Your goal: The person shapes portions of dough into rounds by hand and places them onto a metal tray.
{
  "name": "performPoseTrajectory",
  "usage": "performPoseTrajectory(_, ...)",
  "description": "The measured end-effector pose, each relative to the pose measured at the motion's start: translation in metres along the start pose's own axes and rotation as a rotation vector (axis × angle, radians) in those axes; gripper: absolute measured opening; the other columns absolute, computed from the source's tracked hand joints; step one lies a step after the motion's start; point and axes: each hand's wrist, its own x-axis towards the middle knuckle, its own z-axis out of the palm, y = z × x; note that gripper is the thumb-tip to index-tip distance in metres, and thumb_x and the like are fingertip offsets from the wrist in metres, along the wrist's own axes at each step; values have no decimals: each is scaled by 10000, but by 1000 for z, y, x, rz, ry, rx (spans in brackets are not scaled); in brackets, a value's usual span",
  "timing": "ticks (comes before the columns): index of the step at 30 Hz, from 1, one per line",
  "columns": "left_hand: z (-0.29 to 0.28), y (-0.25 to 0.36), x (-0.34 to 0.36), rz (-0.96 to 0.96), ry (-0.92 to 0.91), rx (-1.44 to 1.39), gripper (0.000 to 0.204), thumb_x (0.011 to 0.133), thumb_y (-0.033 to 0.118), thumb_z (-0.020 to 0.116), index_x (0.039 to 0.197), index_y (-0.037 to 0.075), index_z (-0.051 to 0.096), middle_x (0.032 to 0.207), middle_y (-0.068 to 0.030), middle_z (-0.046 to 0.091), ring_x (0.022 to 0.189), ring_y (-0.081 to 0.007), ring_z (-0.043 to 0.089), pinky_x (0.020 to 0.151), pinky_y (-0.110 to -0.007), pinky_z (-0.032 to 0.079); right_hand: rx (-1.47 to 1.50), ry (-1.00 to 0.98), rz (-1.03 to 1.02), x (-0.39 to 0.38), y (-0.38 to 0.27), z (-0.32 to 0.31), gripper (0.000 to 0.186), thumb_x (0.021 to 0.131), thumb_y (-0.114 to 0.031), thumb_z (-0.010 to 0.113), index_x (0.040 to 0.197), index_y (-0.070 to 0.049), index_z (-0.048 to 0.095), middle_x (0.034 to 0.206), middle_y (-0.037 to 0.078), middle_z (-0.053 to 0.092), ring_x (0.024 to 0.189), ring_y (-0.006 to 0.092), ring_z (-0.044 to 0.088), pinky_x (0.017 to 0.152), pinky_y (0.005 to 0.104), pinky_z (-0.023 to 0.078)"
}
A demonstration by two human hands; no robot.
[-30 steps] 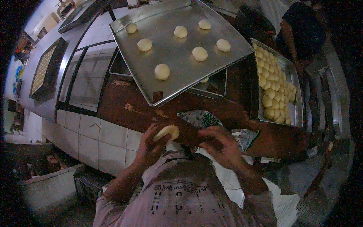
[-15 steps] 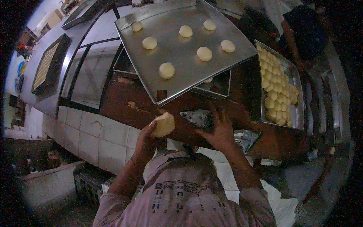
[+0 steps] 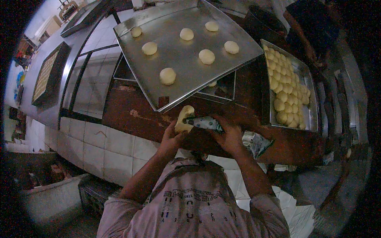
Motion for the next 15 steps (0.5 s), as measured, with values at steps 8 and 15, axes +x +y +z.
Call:
performPoseTrajectory(8,2,21,-25,58,-46,-15,619,822,75,584,1366,45,290,1248,-127,467,1067,-196,508,884,-321,429,-84,-154,70,1,0,0,524,673,-166,721,1165,-122,545,1100,149,587,1030,332,550,878,419,439)
performPoseTrajectory(15,-16,61,-78,275,-225,-190,760,747,84,556,1413,70,191,1331,-116,404,1183,-216,429,977,-351,350,-80,-26,-160,-1,-34,-14,773,671,-239,735,1349,-180,369,1201,118,472,1127,339,410,987,476,295)
